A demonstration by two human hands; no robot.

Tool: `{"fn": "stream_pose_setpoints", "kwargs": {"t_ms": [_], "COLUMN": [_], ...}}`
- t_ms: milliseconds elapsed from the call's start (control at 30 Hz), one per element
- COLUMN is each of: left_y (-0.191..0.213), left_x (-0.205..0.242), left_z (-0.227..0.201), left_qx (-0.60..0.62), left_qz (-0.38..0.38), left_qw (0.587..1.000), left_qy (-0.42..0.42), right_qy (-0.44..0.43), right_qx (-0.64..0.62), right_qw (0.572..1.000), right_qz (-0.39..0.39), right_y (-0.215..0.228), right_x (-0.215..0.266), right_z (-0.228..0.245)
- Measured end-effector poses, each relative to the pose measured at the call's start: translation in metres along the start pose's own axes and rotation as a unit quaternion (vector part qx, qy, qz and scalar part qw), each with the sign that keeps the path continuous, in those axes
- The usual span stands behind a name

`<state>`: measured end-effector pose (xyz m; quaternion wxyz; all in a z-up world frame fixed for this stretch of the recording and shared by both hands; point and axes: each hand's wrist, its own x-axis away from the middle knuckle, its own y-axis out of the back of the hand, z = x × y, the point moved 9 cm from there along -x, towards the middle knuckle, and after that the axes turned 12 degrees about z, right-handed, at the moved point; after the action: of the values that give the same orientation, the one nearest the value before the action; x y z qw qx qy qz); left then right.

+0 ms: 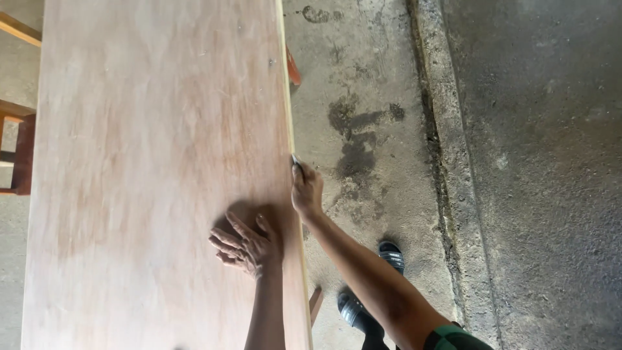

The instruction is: Sanding the edges and surface of a wooden table using sandpaper.

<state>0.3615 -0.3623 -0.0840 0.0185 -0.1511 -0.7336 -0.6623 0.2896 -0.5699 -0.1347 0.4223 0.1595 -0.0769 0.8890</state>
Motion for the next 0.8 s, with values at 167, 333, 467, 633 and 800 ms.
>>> {"fn": "stream_pose_setpoints", "kwargs": {"t_ms": [167, 333, 467, 633, 800], "left_y": [0.013, 0.005, 0.012, 0.010, 0.006], "left_x": [-0.019, -0.020, -0.017, -0.024, -0.017], "left_z": [-0.020, -0.017, -0.019, -0.022, -0.016], "left_qx": [-0.005, -0.004, -0.017, -0.009, -0.016], "left_qz": [0.025, 0.023, 0.019, 0.032, 0.027], "left_qw": [0.999, 0.999, 0.999, 0.999, 0.999], "left_qy": [0.040, 0.039, 0.034, 0.040, 0.041], "right_qy": [-0.040, 0.069, 0.035, 0.143, 0.030], "right_qx": [-0.058, -0.035, 0.089, 0.076, 0.034], "right_qw": [0.997, 0.997, 0.995, 0.987, 0.999], "right_qz": [0.031, 0.010, -0.016, -0.013, 0.005], "right_y": [0.010, 0.004, 0.006, 0.017, 0.010], "right_x": [0.100, 0.081, -0.006, 0.080, 0.045], "right_z": [0.019, 0.006, 0.031, 0.055, 0.031]}}
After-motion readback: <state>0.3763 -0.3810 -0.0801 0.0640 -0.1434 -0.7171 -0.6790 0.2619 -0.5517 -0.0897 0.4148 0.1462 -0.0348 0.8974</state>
